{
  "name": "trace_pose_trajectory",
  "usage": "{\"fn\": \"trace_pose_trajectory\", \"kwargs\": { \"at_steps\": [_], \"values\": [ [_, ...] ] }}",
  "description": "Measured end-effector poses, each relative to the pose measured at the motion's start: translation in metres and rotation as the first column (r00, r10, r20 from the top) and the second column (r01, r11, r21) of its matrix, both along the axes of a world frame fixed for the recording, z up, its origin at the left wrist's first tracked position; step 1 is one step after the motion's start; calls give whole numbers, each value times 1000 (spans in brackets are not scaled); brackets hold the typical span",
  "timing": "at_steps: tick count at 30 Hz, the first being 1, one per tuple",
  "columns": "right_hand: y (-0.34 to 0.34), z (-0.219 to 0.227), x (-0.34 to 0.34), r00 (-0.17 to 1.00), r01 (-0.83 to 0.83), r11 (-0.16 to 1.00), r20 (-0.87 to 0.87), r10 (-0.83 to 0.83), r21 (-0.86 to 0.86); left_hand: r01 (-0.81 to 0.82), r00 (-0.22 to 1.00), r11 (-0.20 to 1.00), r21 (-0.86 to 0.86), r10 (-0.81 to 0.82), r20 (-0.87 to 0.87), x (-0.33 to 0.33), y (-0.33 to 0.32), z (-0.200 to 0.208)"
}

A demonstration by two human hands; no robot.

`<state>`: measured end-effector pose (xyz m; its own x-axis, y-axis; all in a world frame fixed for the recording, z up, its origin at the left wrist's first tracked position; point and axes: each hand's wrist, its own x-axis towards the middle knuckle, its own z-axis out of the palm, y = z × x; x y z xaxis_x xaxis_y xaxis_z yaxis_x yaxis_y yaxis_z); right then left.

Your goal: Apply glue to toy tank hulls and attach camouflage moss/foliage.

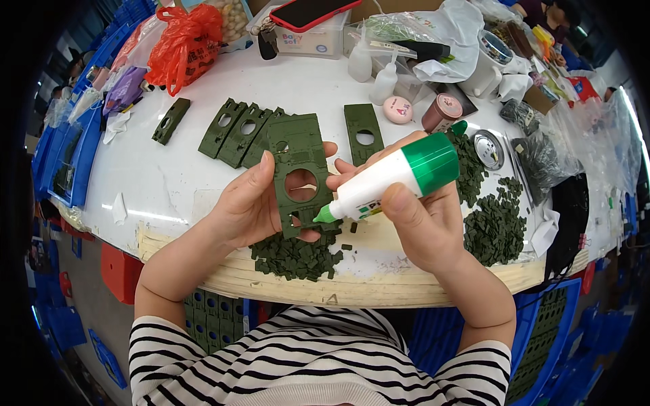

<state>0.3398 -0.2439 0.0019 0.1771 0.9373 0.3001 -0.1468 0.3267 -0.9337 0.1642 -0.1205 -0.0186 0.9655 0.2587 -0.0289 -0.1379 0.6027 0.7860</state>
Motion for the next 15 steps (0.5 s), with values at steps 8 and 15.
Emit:
{"fn": "trace_pose_trajectory", "kwargs": {
  "at_steps": [8, 15],
  "values": [
    [-1, -1, 4, 998, 43, 999, 55, -43, -11, 86, 989, 993, -75, -76, 129, -2, 8, -11],
    [-3, -6, 11, 993, 43, 999, 107, -39, -31, -45, 998, 999, -25, 44, -45, 2, -3, 4]
  ]
}}
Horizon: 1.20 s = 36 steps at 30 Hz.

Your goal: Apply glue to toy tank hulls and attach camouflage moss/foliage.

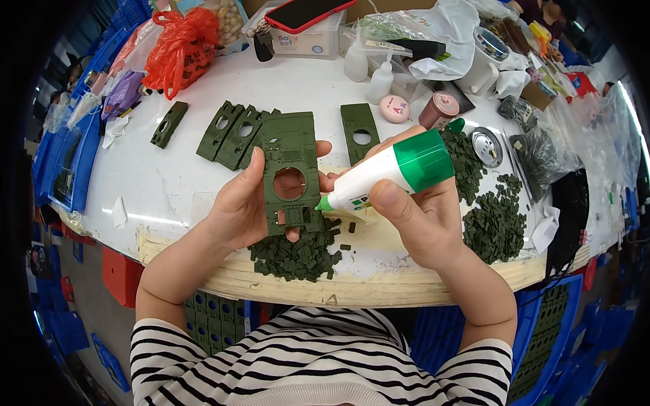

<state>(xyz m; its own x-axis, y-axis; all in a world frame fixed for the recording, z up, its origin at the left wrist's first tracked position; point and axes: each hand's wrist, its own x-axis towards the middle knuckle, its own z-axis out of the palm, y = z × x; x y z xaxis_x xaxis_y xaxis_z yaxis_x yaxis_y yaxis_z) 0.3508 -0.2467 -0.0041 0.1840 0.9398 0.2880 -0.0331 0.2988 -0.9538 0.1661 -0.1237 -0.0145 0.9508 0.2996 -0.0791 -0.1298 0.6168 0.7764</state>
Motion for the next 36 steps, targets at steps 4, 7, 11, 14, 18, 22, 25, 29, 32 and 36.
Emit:
{"fn": "trace_pose_trajectory", "kwargs": {
  "at_steps": [4, 7, 11, 14, 18, 22, 25, 29, 32, 36],
  "values": [
    [1, 2, -3, 1000, -4, 1000, 4, 4, 9, 114, 983, 993, -29, -109, 147, -4, 9, -10],
    [1, 0, -3, 1000, -7, 1000, 11, 7, 20, 105, 985, 994, -25, -100, 139, -4, 8, -11],
    [1, 2, -5, 1000, 0, 1000, -16, 0, 12, 93, 988, 995, -39, -87, 131, -4, 8, -13],
    [1, 4, -9, 999, 8, 1000, -41, -7, 18, 97, 986, 994, -43, -90, 144, -4, 8, -13],
    [2, 3, -9, 999, 8, 1000, -38, -7, 20, -9, 1000, 1000, 5, 9, -18, -3, 1, -2],
    [2, 4, -10, 999, 6, 1000, -36, -6, 17, -7, 1000, 1000, -2, 7, -21, -2, 1, -3],
    [1, 3, -7, 1000, 4, 1000, 7, -5, 15, 24, 999, 1000, -15, -24, 35, -3, 2, -4],
    [1, 1, -4, 1000, 16, 1000, -20, -15, 8, 101, 984, 994, -35, -95, 152, -4, 8, -10],
    [1, 2, -4, 999, -6, 1000, -38, 7, 9, 115, 981, 993, -37, -107, 162, -3, 9, -12],
    [3, 5, -9, 997, -41, 999, -57, 42, 32, 7, 1000, 1000, 22, -7, -3, 0, 3, -3]
  ]
}}
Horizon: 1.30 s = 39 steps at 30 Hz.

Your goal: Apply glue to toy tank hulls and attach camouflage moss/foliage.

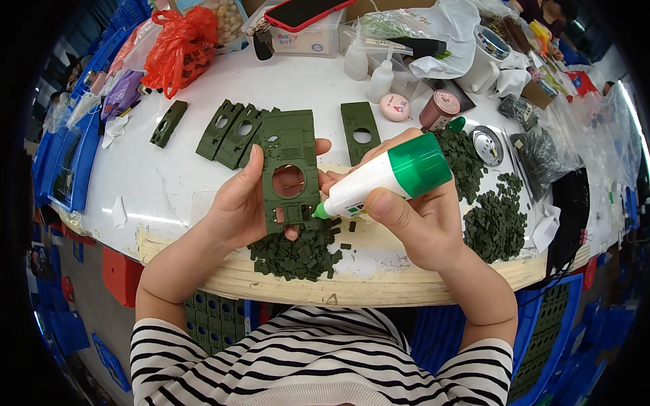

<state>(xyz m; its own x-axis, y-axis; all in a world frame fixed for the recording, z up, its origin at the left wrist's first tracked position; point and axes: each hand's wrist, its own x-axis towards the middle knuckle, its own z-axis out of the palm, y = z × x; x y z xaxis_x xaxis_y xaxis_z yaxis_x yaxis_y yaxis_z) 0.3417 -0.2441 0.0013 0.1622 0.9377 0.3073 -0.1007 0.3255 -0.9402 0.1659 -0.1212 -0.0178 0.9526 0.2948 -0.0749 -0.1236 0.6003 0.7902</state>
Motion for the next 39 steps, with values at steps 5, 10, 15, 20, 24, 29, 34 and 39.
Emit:
{"fn": "trace_pose_trajectory", "kwargs": {
  "at_steps": [5, 10, 15, 20, 24, 29, 34, 39],
  "values": [
    [1, 0, 0, 1000, -14, 1000, 24, 13, 23, -17, 1000, 1000, -13, 16, -20, -1, -1, 2],
    [1, 0, 0, 999, -24, 999, 42, 23, 35, -16, 1000, 1000, -20, 16, -18, 0, -1, 2],
    [1, 1, 0, 997, -25, 999, 72, 22, 31, -17, 1000, 1000, -17, 17, -24, 0, -1, 3],
    [0, -2, 1, 1000, -2, 1000, 1, 2, 9, -10, 1000, 1000, -25, 10, 2, 0, -1, 1],
    [-2, 2, 3, 997, 28, 999, -71, -31, -44, 24, 1000, 1000, 1, -24, -1, -1, 1, -2],
    [-3, 4, 7, 995, 60, 998, -83, -58, 23, 201, 979, 979, 14, -202, 22, -7, 3, -2],
    [0, 7, 4, 985, 99, 990, 132, -113, 105, 269, 963, 963, -7, -269, -3, -10, 0, -9],
    [1, 1, 2, 987, 63, 992, 142, -79, 110, 295, 953, 955, 37, -291, -79, -9, -3, -10]
  ]
}}
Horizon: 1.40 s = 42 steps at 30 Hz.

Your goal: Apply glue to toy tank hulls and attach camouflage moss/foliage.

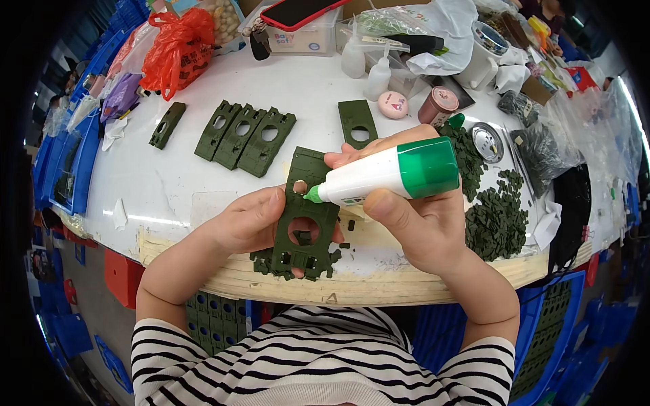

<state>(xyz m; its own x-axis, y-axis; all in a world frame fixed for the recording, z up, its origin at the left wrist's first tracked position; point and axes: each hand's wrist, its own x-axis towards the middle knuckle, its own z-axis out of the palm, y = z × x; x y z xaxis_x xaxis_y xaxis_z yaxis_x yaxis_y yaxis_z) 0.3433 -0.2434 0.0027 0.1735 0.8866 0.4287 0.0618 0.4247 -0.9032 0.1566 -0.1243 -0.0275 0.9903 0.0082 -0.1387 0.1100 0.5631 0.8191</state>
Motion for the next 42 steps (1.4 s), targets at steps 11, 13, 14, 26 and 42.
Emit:
{"fn": "trace_pose_trajectory", "kwargs": {
  "at_steps": [11, 13, 14, 26, 42],
  "values": [
    [-6, 10, 13, 992, 120, 991, 32, -122, 67, 24, 998, 998, 54, -27, 55, 1, 4, 6],
    [-17, 15, 16, 936, 315, 935, 106, -334, 166, -116, 988, 986, 124, 101, 118, 0, 2, 5],
    [-27, 14, 17, 888, 397, 887, 147, -436, 235, -203, 975, 968, 148, 186, 121, 0, 1, 9],
    [-111, -60, 17, -8, 320, 870, 920, -393, 374, -713, 483, 480, 511, 864, -139, -130, 14, -9],
    [-140, -170, -92, 508, -69, 873, 736, 448, -484, -157, 390, -141, 977, 900, 193, -199, 61, -49]
  ]
}}
